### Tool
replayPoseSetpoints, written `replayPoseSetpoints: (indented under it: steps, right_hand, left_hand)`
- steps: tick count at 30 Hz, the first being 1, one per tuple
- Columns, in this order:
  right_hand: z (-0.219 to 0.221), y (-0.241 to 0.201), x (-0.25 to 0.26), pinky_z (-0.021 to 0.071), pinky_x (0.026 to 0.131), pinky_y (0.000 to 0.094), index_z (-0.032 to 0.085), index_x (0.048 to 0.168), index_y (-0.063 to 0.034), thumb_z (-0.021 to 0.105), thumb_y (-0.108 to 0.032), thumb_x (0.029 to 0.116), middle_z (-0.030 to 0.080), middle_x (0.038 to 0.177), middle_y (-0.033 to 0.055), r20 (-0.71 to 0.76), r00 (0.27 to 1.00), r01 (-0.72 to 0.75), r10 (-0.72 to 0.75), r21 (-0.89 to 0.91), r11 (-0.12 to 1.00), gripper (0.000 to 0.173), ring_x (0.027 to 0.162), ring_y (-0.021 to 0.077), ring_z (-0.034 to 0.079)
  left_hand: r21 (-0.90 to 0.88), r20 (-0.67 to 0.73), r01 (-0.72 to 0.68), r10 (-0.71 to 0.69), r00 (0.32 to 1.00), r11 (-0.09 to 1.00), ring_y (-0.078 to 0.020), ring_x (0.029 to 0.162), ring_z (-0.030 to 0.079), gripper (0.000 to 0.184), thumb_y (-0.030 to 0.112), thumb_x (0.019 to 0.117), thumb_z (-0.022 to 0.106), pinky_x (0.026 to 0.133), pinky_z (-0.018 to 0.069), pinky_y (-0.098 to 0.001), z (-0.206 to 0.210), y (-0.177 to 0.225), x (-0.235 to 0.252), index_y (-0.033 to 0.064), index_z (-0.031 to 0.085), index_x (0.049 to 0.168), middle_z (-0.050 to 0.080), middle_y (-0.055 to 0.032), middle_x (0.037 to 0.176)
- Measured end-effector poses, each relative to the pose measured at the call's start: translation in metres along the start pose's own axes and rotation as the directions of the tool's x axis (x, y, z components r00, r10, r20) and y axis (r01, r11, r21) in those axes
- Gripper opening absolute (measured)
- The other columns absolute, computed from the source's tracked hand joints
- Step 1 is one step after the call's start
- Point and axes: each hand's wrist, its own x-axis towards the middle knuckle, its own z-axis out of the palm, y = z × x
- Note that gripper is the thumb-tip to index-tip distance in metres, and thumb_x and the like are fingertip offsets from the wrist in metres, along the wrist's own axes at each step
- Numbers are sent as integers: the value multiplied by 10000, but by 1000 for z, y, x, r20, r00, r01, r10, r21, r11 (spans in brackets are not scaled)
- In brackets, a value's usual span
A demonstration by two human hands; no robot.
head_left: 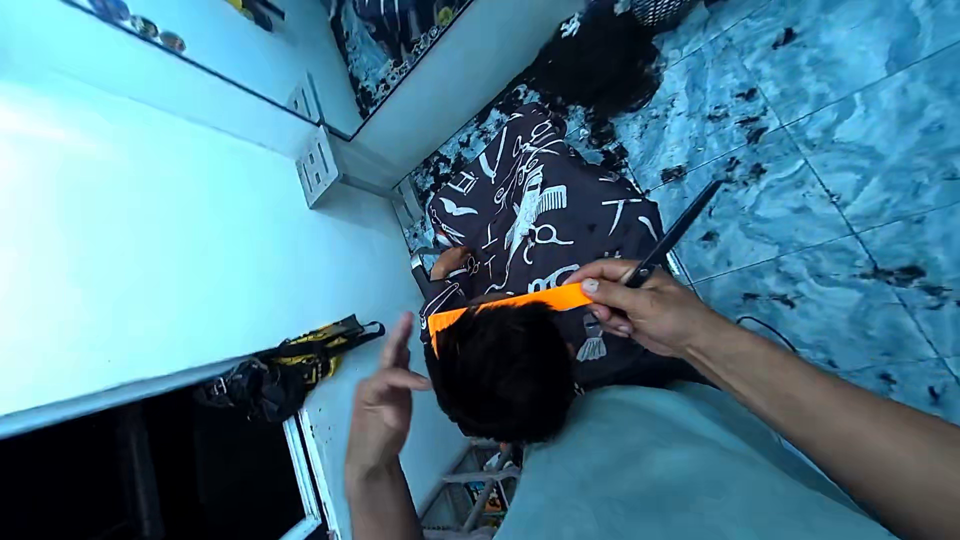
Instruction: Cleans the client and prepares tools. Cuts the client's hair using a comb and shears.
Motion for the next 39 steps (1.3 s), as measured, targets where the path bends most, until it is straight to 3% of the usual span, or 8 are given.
replayPoseSetpoints:
  steps: [3, 7, 12, 17, 23, 29, 34, 39]
  right_hand:
    - [12, 5, -21, 372, 409, 152, 731, 1065, -123, 502, -158, 1044, 525, 603, -16, -47, 999, -12, 15, 62, 998, 232, 426, 21, 411]
    - [25, 0, -49, 347, 372, 147, 712, 1024, -123, 454, -162, 1064, 444, 550, -43, -139, 985, -78, 101, 163, 983, 264, 390, 3, 362]
    - [41, -1, -76, 359, 351, 152, 679, 1040, -113, 433, -184, 1085, 440, 572, -43, -282, 952, -26, 118, 310, 951, 260, 382, 4, 350]
    - [67, 43, -95, 449, 517, 163, 707, 1176, -96, 529, -239, 1074, 679, 810, -37, -221, 865, 397, -451, -250, 883, 249, 568, 0, 525]
    - [32, 55, -130, 598, 745, 447, 424, 1490, -135, 411, -147, 1059, 627, 1229, 138, -485, 873, -258, 47, -379, 889, 432, 974, 258, 684]
    - [25, 9, -114, 579, 767, 320, 576, 1316, -133, 734, -174, 884, 669, 1025, 13, 20, 999, 38, -39, -845, 533, 462, 874, 107, 664]
    - [37, -50, -73, 583, 657, 416, 688, 1267, -189, 663, -34, 873, 687, 867, -15, 297, 949, 307, -111, -948, 89, 424, 719, 141, 651]
    - [22, -72, -57, 582, 695, 367, 695, 1219, -172, 707, -102, 833, 671, 927, -32, 410, 909, 410, -79, -912, -13, 392, 776, 118, 650]
  left_hand:
    - [154, 340, -58, 3, 940, 986, -228, 1458, 444, 553, 701, 827, 712, 1247, 269, -554, 20, -10, 5, 315, 766, 1219, 596, 3, 1479]
    - [296, 616, -340, 93, 782, 893, -304, 1585, 157, 622, 717, 808, 718, 1245, -11, -691, 36, -4, 59, 296, 753, 1264, 428, -28, 1621]
    - [166, 687, -291, 101, 720, 942, -137, 1317, 572, 741, 656, 867, 706, 1153, 460, -403, 48, 9, 76, 56, 692, 1302, 670, -69, 1344]
    - [-97, 516, -232, 248, 820, 968, -196, 1180, 676, 675, 587, 938, 656, 1037, 558, -415, 46, -2, 63, 30, 650, 1319, 711, -94, 1275]
    - [43, 512, -162, 117, 851, 986, -243, 1235, 652, 541, 449, 1049, 455, 1065, 531, -463, 40, -6, 57, 23, 680, 1293, 688, -126, 1330]
    - [108, 500, -232, 149, 853, 967, -208, 1213, 667, 493, 408, 1052, 470, 1050, 547, -442, 37, -3, 47, 32, 685, 1288, 698, -104, 1318]
    - [142, 427, -261, 179, 887, 955, -154, 1123, 697, 367, 311, 1037, 522, 991, 578, -385, 43, 4, 41, 45, 720, 1194, 741, -67, 1204]
    - [144, 415, -238, 160, 896, 960, -239, 1254, 640, 425, 338, 1038, 502, 1061, 544, -444, 52, 13, 43, 22, 677, 1262, 681, -116, 1336]
